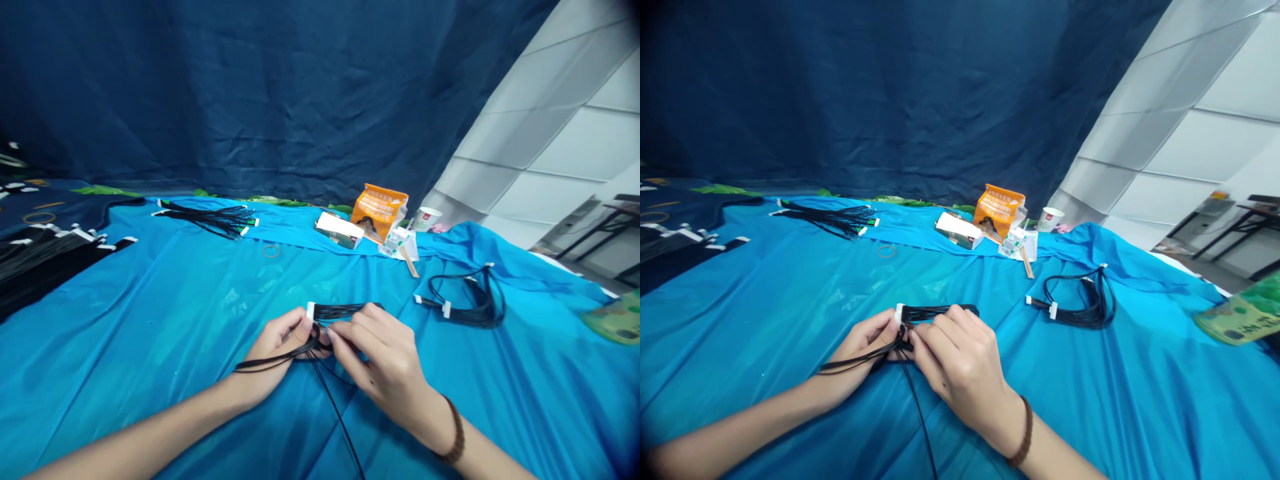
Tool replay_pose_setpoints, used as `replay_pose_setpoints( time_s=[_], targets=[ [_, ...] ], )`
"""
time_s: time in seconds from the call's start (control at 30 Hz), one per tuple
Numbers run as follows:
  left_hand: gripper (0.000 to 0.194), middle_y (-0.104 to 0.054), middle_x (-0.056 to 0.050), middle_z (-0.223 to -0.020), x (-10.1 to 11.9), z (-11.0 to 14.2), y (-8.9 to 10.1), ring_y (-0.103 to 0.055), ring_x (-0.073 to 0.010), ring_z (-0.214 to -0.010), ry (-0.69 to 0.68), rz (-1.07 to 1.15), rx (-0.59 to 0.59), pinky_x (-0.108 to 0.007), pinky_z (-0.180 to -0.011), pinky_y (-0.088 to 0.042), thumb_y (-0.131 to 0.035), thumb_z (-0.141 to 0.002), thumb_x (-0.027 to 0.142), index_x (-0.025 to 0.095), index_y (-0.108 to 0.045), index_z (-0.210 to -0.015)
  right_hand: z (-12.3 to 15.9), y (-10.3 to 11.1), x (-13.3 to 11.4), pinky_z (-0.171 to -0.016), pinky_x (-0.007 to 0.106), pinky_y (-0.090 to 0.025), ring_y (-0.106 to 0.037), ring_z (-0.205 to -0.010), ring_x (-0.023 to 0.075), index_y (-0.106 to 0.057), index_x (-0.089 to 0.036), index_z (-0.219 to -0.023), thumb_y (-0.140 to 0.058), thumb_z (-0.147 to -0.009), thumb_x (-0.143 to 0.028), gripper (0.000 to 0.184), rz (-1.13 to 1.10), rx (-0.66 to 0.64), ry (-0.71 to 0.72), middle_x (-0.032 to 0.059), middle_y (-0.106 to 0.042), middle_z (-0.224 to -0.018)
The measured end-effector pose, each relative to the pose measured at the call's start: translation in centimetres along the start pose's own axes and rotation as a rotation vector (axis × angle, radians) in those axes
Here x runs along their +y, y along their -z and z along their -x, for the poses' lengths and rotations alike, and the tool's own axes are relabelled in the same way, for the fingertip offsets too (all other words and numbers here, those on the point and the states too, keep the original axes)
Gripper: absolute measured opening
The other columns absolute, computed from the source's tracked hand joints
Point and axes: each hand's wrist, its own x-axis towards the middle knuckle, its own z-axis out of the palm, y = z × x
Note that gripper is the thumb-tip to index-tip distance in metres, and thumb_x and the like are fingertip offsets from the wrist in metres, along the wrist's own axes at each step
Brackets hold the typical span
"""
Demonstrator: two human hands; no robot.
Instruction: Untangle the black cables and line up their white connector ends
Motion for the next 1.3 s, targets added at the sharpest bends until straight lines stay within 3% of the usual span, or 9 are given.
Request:
replay_pose_setpoints(
  time_s=[0.97,1.3],
  targets=[
    [0.030,-0.060,-0.004,-0.085,-1.3,0.0,0.2,-0.055,-0.0145,-0.077,-0.022,-0.009,-0.090,-0.030,-0.073,-0.048,-0.043,-0.081,0.038,0.016,-0.058,-0.092,0.1,-0.3,-0.1,-0.055,0.027,-0.030,-0.037,-0.059,0.0136,-0.054,-0.013,-0.077,-0.042,-0.085,-0.012,0.014,-0.072,-0.083,-0.033,0.0026,-0.048,-0.061],
    [0.028,-0.056,-0.001,-0.074,-0.6,0.0,0.0,-0.055,-0.0129,-0.071,0.003,-0.036,-0.079,-0.026,-0.069,-0.046,-0.043,-0.079,0.042,0.016,-0.053,-0.079,0.0,-0.3,-0.2,-0.056,0.027,-0.031,-0.038,-0.061,0.0139,-0.053,-0.013,-0.076,-0.041,-0.087,-0.014,0.016,-0.036,-0.092,-0.032,0.0034,-0.049,-0.062]
  ],
)
